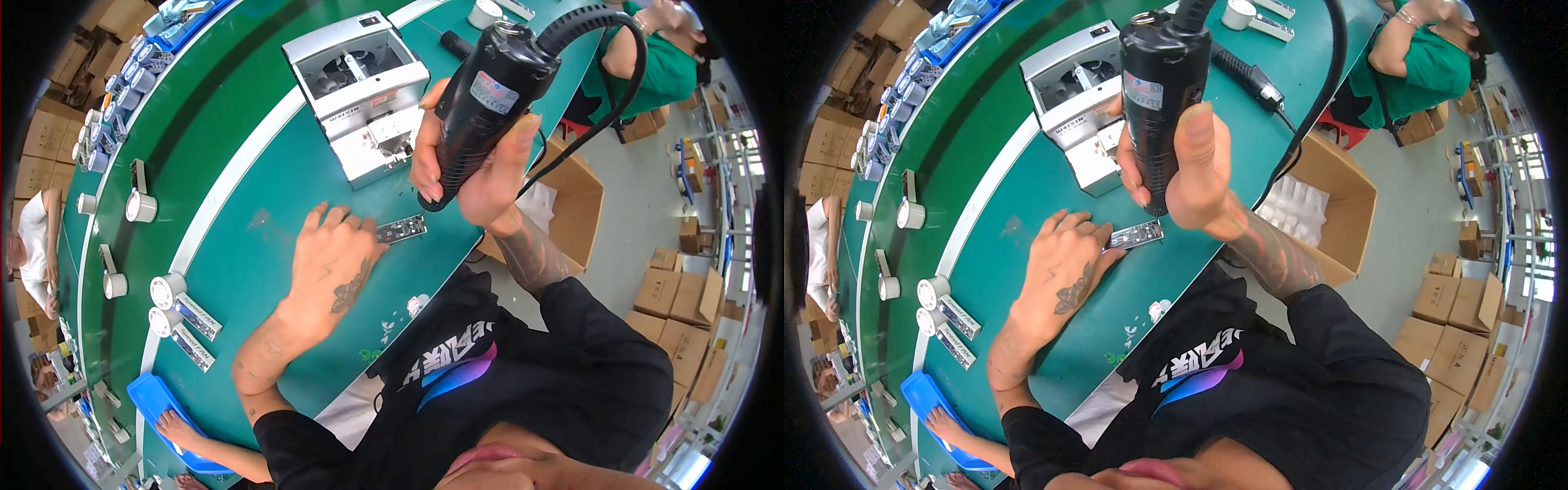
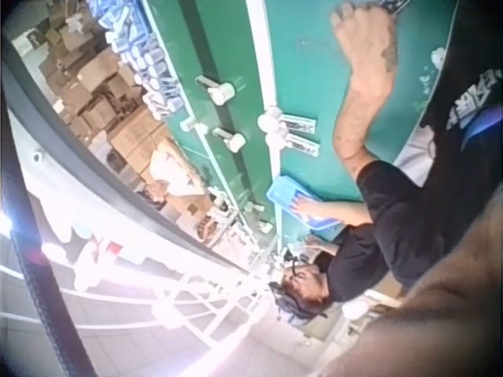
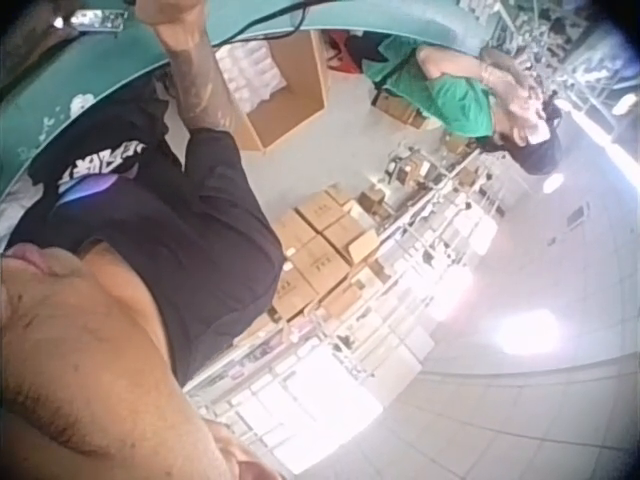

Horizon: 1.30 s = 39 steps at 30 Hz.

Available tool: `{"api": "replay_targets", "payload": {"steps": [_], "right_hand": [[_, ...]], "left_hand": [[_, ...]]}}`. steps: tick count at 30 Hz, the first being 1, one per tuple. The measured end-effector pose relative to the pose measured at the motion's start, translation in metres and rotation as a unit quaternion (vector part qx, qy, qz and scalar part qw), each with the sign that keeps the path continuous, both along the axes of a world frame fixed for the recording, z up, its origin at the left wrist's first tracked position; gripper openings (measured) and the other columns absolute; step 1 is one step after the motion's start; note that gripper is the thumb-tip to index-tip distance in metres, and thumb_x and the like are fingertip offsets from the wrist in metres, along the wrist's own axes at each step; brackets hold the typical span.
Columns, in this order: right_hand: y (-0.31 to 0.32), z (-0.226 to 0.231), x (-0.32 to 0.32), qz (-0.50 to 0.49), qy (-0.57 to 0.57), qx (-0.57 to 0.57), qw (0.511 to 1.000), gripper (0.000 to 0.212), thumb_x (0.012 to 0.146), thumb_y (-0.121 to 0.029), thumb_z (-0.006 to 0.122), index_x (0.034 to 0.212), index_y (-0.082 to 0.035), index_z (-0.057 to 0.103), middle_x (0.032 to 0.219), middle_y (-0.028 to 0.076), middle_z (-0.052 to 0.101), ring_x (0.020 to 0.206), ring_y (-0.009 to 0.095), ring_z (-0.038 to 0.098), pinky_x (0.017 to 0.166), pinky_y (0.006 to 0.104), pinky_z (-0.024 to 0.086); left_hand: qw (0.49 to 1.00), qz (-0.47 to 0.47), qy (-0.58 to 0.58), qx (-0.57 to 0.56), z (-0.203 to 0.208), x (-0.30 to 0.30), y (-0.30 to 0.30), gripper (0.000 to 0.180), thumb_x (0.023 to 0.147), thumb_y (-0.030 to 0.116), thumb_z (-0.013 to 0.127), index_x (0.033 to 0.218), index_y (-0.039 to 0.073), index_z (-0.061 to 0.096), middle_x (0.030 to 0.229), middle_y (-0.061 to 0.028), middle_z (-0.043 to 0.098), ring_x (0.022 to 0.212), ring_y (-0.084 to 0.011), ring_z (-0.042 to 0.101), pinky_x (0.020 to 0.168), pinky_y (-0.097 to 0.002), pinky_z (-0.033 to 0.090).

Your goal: The person fastens electronic components onto small PCB boards using an electric screwdriver, securing them with screws from plastic trays.

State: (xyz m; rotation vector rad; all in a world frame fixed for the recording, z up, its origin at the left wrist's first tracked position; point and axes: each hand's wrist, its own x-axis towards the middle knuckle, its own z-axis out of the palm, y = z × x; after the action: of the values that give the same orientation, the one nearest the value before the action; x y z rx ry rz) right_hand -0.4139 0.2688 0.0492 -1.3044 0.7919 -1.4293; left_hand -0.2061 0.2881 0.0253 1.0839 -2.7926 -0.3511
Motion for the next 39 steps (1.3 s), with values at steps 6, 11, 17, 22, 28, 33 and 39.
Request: {"api": "replay_targets", "payload": {"steps": [6,11,17,22,28,33,39], "right_hand": [[0.007,-0.006,-0.004,0.027,-0.029,-0.023,0.999,0.1,0.085,-0.093,0.027,0.125,-0.002,0.042,0.065,0.007,0.051,0.046,0.013,0.047,0.046,0.029,0.042],[0.005,-0.006,-0.003,0.011,-0.029,-0.017,0.999,0.099,0.084,-0.093,0.029,0.123,-0.003,0.042,0.065,0.007,0.051,0.045,0.013,0.047,0.045,0.0292,0.042],[0.009,-0.015,0.0,0.003,-0.07,-0.015,0.997,0.099,0.076,-0.097,0.036,0.111,-0.005,0.044,0.062,0.006,0.05,0.043,0.013,0.046,0.04,0.0281,0.039],[0.01,-0.018,0.001,0.004,-0.087,-0.002,0.996,0.099,0.072,-0.097,0.045,0.106,-0.004,0.048,0.061,0.006,0.051,0.043,0.014,0.048,0.041,0.029,0.041],[0.012,-0.011,-0.008,0.093,-0.107,-0.013,0.99,0.102,0.073,-0.096,0.05,0.111,-0.002,0.052,0.059,0.01,0.054,0.044,0.019,0.051,0.043,0.0336,0.044],[-0.014,0.026,0.002,-0.007,-0.196,-0.104,0.975,0.111,0.074,-0.101,0.028,0.124,-0.004,0.047,0.058,0.005,0.046,0.042,0.017,0.046,0.043,0.0323,0.043],[-0.064,0.023,0.023,-0.009,-0.044,-0.204,0.978,0.062,0.103,-0.06,0.049,0.117,0.001,0.052,0.069,0.004,0.059,0.051,0.006,0.051,0.044,0.0214,0.041]], "left_hand": [[1.0,-0.002,0.029,0.009,-0.001,0.001,0.001,0.022,0.089,0.023,0.072,0.09,0.001,0.07,0.087,-0.0154,0.071,0.101,-0.0314,0.066,0.103,-0.0478,0.047],[0.999,-0.003,0.039,0.018,0.001,0.001,0.0,0.02,0.088,0.022,0.073,0.089,0.002,0.07,0.084,-0.0151,0.07,0.098,-0.0314,0.066,0.102,-0.0483,0.047],[1.0,-0.008,0.006,0.024,0.005,-0.001,-0.002,0.019,0.089,0.021,0.072,0.083,0.004,0.068,0.08,-0.0134,0.068,0.09,-0.0295,0.066,0.088,-0.0423,0.05],[1.0,-0.009,-0.007,0.028,0.005,-0.001,-0.003,0.019,0.089,0.022,0.071,0.079,0.005,0.067,0.076,-0.0125,0.067,0.084,-0.0282,0.066,0.075,-0.0403,0.048],[0.999,-0.002,-0.029,0.031,0.005,0.002,-0.001,0.021,0.089,0.023,0.07,0.08,0.005,0.065,0.074,-0.012,0.068,0.074,-0.0297,0.067,0.071,-0.0425,0.053],[0.998,0.026,-0.052,-0.001,0.005,-0.003,0.001,0.02,0.09,0.024,0.07,0.082,0.006,0.065,0.077,-0.01,0.068,0.076,-0.0259,0.068,0.071,-0.0393,0.053],[0.996,0.037,-0.061,-0.058,-0.005,-0.004,0.001,0.019,0.089,0.026,0.071,0.083,0.009,0.065,0.079,-0.0075,0.068,0.08,-0.0224,0.068,0.071,-0.0362,0.052]]}}
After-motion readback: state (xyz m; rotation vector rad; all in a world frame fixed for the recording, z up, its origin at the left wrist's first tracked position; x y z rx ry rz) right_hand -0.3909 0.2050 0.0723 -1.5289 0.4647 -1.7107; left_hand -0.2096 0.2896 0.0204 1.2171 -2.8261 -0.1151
